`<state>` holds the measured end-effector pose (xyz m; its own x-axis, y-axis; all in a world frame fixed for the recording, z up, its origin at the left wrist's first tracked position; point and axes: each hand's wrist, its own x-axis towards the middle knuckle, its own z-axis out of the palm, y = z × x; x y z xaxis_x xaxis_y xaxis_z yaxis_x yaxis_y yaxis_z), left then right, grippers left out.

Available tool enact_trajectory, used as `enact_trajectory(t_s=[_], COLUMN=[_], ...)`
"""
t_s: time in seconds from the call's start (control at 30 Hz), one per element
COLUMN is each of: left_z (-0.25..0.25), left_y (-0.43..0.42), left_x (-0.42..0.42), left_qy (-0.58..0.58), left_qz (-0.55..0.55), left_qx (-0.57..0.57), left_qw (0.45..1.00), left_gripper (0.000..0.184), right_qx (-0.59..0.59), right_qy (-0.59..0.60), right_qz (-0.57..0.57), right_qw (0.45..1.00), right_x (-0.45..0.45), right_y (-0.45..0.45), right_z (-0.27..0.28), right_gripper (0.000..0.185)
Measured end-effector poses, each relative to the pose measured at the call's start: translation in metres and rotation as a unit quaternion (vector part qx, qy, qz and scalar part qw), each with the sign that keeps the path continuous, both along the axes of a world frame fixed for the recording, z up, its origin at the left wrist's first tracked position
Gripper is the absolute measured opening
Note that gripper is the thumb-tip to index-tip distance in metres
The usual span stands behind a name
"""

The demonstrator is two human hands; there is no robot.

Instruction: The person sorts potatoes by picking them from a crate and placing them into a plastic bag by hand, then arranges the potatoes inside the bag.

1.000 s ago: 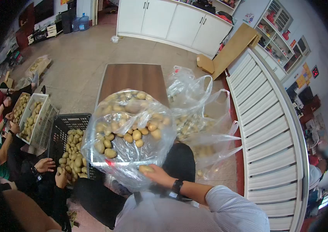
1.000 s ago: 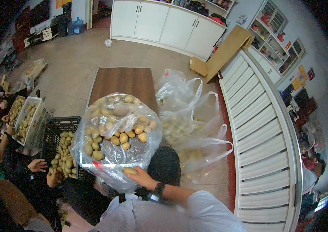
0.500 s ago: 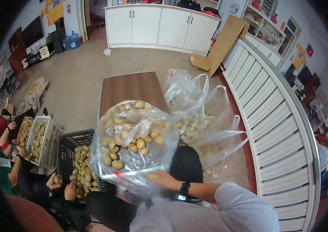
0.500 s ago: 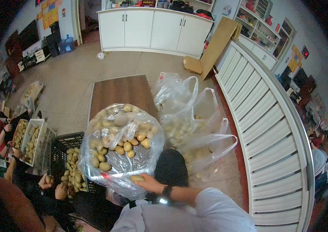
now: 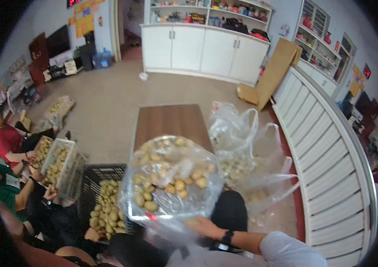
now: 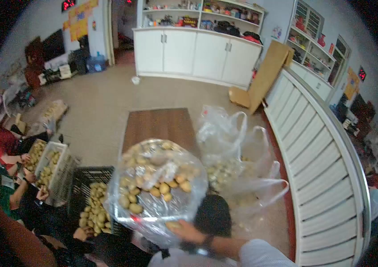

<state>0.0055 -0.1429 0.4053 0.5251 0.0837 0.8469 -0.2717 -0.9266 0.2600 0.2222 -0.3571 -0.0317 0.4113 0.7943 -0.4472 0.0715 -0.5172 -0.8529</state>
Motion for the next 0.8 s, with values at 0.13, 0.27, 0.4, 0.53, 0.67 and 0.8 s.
enact_trajectory(t_s=[0.13, 0.27, 0.4, 0.53, 0.67, 0.8], left_z=[0.002, -0.001, -0.003, -0.006, -0.005, -0.011], left_y=[-0.004, -0.016, -0.018, -0.019, -0.017, -0.014], left_x=[-0.005, 0.001, 0.005, 0.002, 0.003, -0.001], left_qy=[-0.005, -0.007, -0.004, -0.006, -0.007, -0.017], left_qz=[0.005, 0.006, 0.004, 0.009, 0.016, 0.026], left_qx=[-0.008, -0.045, -0.031, -0.02, -0.017, -0.001], left_qw=[1.0, 0.999, 1.0, 1.0, 1.0, 1.0], left_gripper=[0.024, 0.024, 0.024, 0.024, 0.023, 0.023], right_qx=[0.065, 0.007, 0.012, 0.026, 0.016, 0.021], right_qy=[0.021, 0.029, 0.083, 0.08, 0.115, 0.125], right_qz=[0.038, 0.01, -0.021, -0.038, -0.039, -0.063], right_qw=[0.997, 1.0, 0.996, 0.996, 0.992, 0.99], right_x=[0.005, 0.006, -0.005, -0.007, -0.006, 0.002], right_y=[0.003, -0.003, 0.0, -0.002, -0.006, 0.008], right_z=[-0.006, 0.043, 0.036, 0.03, 0.04, 0.039], right_gripper=[0.054, 0.053, 0.049, 0.044, 0.044, 0.042])
